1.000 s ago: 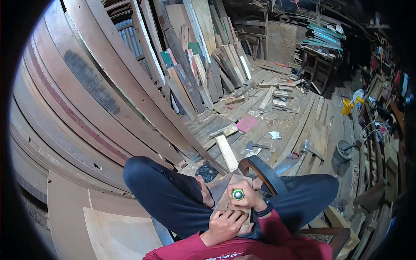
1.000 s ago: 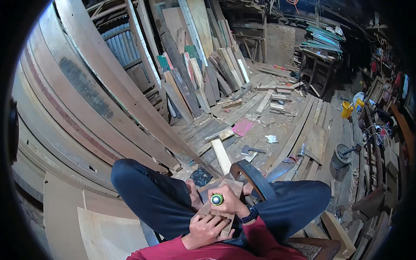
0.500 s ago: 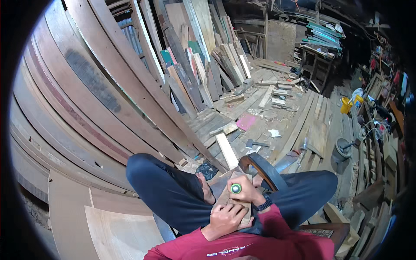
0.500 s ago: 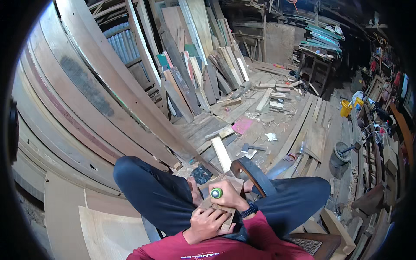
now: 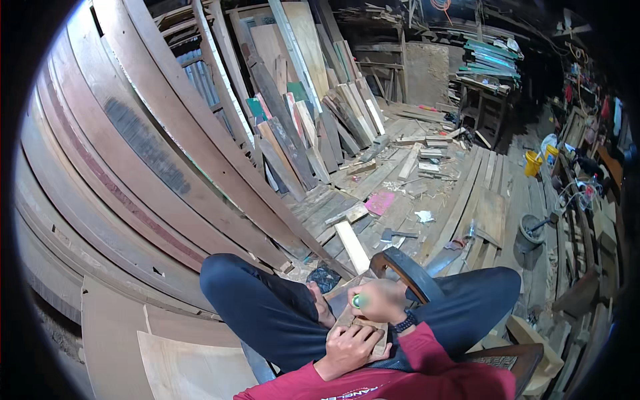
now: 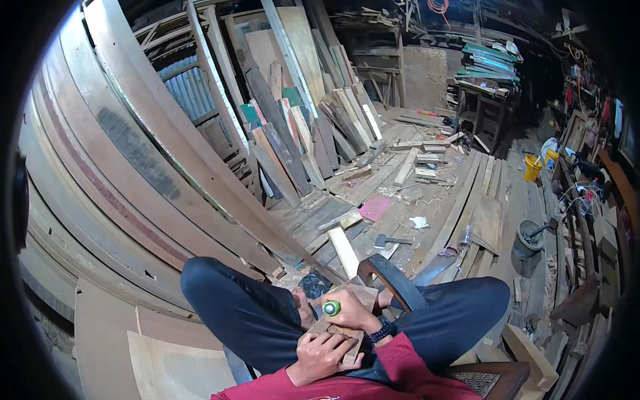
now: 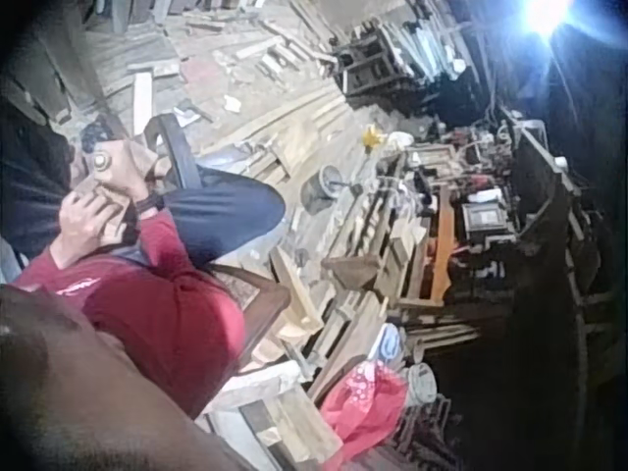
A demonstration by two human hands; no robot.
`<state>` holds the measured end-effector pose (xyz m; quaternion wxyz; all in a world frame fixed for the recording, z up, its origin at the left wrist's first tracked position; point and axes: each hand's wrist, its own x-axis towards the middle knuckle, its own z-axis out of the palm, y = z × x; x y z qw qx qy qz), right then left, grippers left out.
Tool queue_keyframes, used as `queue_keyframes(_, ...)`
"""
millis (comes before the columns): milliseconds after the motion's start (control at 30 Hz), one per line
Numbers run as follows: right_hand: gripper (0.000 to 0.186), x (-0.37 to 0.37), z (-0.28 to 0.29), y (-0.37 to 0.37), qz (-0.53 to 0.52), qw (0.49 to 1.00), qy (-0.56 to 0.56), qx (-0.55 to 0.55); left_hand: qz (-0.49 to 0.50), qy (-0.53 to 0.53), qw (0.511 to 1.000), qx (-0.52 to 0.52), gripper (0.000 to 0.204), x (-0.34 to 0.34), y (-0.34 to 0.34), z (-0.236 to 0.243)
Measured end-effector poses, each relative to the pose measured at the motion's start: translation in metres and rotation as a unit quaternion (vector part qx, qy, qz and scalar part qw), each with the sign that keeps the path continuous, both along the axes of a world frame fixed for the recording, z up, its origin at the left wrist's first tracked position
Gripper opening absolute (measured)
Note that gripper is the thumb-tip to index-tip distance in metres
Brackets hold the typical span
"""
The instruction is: Carving designs into a small piece of wood using a handheld chisel.
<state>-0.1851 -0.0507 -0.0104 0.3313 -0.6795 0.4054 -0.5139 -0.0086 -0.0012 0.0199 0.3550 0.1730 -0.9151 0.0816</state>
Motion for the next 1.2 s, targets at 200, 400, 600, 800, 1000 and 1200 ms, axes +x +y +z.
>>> queue_keyframes(200, 0.018, -0.011, 0.019, 0.013, 0.025, 0.998, -0.059, 0.016, 0.0, 0.008, 1.0, 0.017, 0.029, 0.002, -0.004, 0.001)
queue_keyframes(400, 0.022, 0.002, 0.001, 0.001, -0.024, 0.997, 0.075, -0.015, -0.004, 0.012, 1.0, 0.01, 0.029, 0.001, 0.0, -0.004)
queue_keyframes(600, 0.02, -0.002, 0.007, 0.005, -0.019, 0.999, 0.039, -0.031, 0.003, 0.001, 1.0, 0.009, 0.032, 0.0, 0.003, -0.005)
queue_keyframes(800, 0.018, -0.007, 0.02, 0.014, 0.013, 0.999, 0.045, -0.015, 0.003, -0.018, 1.0, 0.013, 0.033, 0.003, 0.0, -0.006)
queue_keyframes(1000, 0.02, -0.011, 0.027, 0.018, 0.047, 0.999, 0.006, -0.013, 0.009, -0.01, 1.0, 0.014, 0.032, 0.002, 0.002, -0.004)
queue_keyframes(1200, 0.02, 0.0, 0.01, 0.005, -0.021, 0.998, 0.04, -0.041, 0.002, -0.003, 1.0, 0.002, 0.028, -0.001, 0.003, -0.003)
